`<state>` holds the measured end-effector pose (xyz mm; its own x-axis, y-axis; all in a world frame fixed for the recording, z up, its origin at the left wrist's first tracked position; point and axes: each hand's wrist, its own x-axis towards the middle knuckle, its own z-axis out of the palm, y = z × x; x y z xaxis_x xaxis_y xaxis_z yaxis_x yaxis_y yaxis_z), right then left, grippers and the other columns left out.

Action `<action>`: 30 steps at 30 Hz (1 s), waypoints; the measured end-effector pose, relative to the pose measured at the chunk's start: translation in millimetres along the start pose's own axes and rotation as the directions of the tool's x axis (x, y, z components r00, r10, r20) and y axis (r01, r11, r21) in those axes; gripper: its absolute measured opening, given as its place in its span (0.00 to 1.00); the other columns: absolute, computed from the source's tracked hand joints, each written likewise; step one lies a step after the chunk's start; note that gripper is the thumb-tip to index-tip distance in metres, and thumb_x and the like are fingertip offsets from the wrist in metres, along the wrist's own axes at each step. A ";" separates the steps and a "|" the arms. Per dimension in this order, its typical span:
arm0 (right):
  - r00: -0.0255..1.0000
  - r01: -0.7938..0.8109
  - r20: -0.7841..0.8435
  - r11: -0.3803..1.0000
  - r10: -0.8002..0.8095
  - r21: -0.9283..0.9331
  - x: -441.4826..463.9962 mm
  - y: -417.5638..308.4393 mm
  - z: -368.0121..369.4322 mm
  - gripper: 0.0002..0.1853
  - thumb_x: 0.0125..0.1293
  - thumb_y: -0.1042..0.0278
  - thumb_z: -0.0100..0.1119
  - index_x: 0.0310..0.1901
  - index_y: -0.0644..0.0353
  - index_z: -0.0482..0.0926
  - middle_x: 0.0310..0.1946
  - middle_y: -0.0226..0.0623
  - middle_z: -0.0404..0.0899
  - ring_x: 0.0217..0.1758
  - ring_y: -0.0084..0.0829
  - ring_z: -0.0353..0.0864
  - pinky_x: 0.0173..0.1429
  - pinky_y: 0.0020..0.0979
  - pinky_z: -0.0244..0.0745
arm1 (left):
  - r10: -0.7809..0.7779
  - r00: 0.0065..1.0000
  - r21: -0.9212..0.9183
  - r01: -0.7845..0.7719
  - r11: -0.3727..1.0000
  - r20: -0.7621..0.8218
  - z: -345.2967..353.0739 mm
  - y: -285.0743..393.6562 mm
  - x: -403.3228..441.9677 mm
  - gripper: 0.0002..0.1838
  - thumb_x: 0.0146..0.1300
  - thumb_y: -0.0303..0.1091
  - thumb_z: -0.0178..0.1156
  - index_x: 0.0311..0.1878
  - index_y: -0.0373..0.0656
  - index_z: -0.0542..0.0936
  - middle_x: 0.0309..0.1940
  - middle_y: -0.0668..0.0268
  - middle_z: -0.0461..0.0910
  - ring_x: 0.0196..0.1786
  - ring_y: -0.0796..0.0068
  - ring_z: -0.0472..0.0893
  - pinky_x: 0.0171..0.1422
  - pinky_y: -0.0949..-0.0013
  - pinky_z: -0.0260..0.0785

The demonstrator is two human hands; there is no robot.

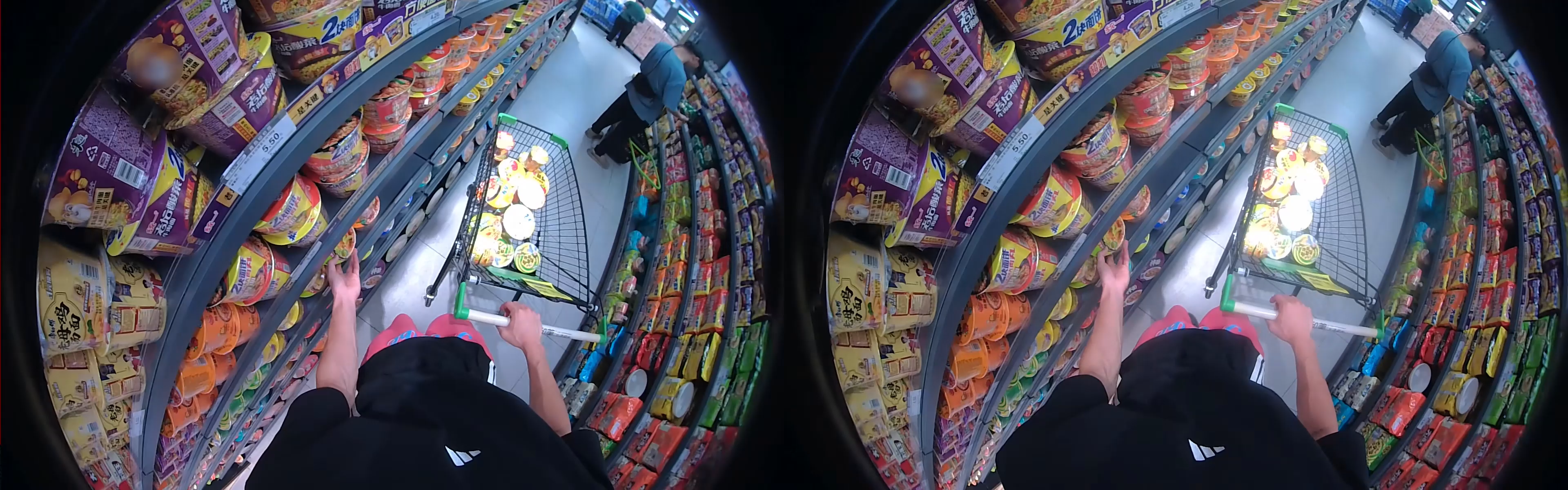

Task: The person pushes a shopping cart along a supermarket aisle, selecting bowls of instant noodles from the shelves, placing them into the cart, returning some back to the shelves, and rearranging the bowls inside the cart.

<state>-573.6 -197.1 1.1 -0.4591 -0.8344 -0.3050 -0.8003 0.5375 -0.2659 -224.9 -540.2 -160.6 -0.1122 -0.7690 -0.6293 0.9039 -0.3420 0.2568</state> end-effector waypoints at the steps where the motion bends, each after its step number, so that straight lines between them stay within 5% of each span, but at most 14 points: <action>1: 1.000 0.010 -0.020 1.000 -0.010 0.009 -0.7 0.8 1.4 0.16 0.58 0.57 0.73 0.46 0.52 0.88 0.39 0.40 0.90 0.47 0.50 0.90 0.52 0.52 0.85 | -0.023 0.999 -0.022 0.022 0.999 -0.031 4.6 -0.6 -1.1 0.37 0.74 0.30 0.66 0.82 0.38 0.61 0.75 0.54 0.70 0.69 0.41 0.83 0.71 0.50 0.88; 8: 0.998 0.048 -0.045 0.999 -0.047 0.016 3.2 7.3 8.5 0.13 0.58 0.55 0.74 0.41 0.52 0.88 0.37 0.41 0.90 0.44 0.52 0.90 0.48 0.53 0.85 | -0.001 0.996 -0.025 -0.002 1.000 -0.090 -9.9 -7.8 28.7 0.39 0.74 0.33 0.67 0.83 0.43 0.59 0.79 0.55 0.61 0.63 0.44 0.86 0.64 0.53 0.90; 16: 0.999 0.030 -0.033 1.000 -0.030 0.005 3.2 4.4 4.6 0.13 0.59 0.55 0.74 0.40 0.53 0.88 0.37 0.45 0.90 0.44 0.54 0.91 0.49 0.54 0.85 | 0.132 0.962 0.192 -0.086 0.978 -0.240 3.6 -10.8 24.3 0.38 0.71 0.38 0.73 0.80 0.55 0.66 0.70 0.55 0.73 0.57 0.49 0.89 0.58 0.56 0.92; 23: 0.997 0.049 -0.053 0.998 -0.047 0.026 2.7 6.4 1.1 0.13 0.59 0.55 0.73 0.38 0.53 0.87 0.37 0.47 0.90 0.45 0.56 0.90 0.48 0.55 0.84 | 0.142 0.964 0.345 -0.059 0.937 -0.223 -16.3 1.0 53.1 0.32 0.80 0.37 0.67 0.79 0.42 0.65 0.72 0.51 0.72 0.57 0.48 0.89 0.58 0.56 0.93; 26: 0.997 0.063 -0.056 0.998 -0.062 0.028 2.4 6.2 -0.3 0.12 0.58 0.55 0.73 0.38 0.54 0.86 0.37 0.47 0.89 0.45 0.56 0.90 0.48 0.56 0.84 | 0.126 0.931 0.405 0.025 0.914 -0.343 -15.1 -0.5 62.6 0.28 0.82 0.37 0.65 0.76 0.37 0.67 0.68 0.50 0.77 0.56 0.52 0.90 0.58 0.58 0.93; 30: 0.999 0.029 -0.023 0.999 -0.028 0.025 1.7 2.7 -3.9 0.14 0.58 0.55 0.72 0.41 0.54 0.87 0.39 0.47 0.90 0.47 0.55 0.90 0.50 0.56 0.84 | 0.110 0.960 0.384 -0.003 0.923 -0.257 -24.3 -2.7 72.1 0.24 0.83 0.39 0.65 0.69 0.33 0.72 0.60 0.52 0.83 0.56 0.57 0.91 0.56 0.61 0.93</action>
<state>-578.0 -197.6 3.5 -0.4451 -0.8520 -0.2757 -0.8035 0.5159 -0.2970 -225.4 -581.6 -224.5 0.0975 -0.6370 -0.7646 0.6767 -0.5209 0.5203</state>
